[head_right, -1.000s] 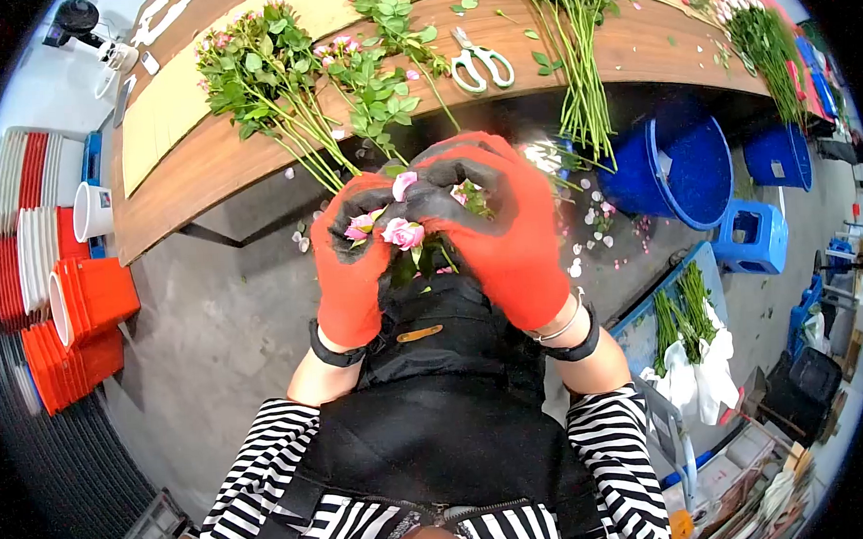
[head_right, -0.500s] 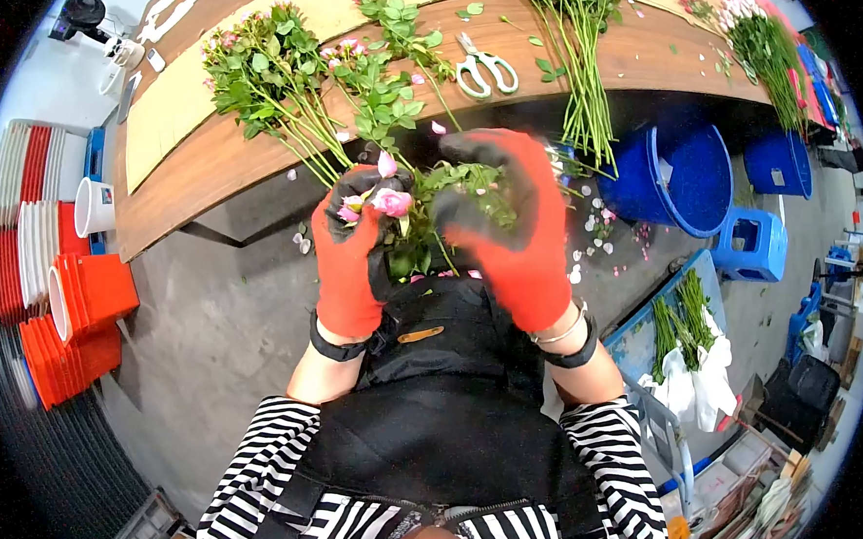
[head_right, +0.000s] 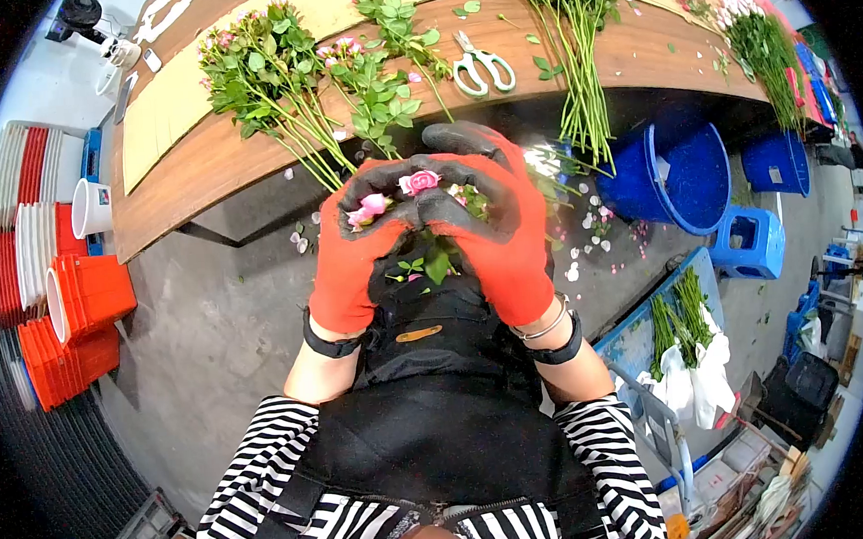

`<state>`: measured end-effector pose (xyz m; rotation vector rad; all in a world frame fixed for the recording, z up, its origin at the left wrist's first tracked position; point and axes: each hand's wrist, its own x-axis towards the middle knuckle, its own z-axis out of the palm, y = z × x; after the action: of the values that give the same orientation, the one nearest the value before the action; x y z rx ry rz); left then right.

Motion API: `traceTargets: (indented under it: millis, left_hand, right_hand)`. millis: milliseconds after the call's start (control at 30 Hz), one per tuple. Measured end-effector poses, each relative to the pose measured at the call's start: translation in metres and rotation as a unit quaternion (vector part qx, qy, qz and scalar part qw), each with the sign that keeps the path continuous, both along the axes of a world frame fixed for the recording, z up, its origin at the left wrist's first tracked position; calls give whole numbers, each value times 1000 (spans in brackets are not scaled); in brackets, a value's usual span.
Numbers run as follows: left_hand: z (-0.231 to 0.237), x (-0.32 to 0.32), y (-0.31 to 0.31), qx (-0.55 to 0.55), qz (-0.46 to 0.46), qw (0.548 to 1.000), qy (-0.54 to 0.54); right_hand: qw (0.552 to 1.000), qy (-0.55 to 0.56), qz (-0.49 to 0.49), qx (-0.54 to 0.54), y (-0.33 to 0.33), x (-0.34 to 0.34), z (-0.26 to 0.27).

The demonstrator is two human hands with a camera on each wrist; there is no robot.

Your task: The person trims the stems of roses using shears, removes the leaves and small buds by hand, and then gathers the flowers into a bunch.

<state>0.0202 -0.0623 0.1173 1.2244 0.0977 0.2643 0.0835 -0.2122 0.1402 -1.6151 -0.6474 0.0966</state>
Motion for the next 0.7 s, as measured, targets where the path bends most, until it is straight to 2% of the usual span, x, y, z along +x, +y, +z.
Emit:
traceTargets:
  millis: [33,100,133,300,400,500,600,700]
  left_hand:
    - [-3,1,-1,27,14,999,-18]
    - [1,-1,-5,-38,4,999,16]
    - [2,-2,-7,-70,0,997,32]
    - [0,-4,-12,-26,35,999,16]
    - [4,-6,-14,16,47,999,7]
    - [-2,-7,-14,71,60,996,-5]
    - [-1,-8,-16,88,62,994,-2]
    - [7,-9,-14,127,59,990,24]
  right_hand:
    - [1000,-15,-7,-20,0,0,1]
    - [997,-47,-18,-61,-1,0,2]
    - [998,-34,-18,-48,0,0,2]
    - [996,60,-26,64,3,-5,5]
    - [999,14,-34,18,-3,-3,4]
    - [981,140,5,132,-5,0,-4]
    - [947,294,12,125,-2,-2,12]
    - [940,319,8,118,-8,12,-6]
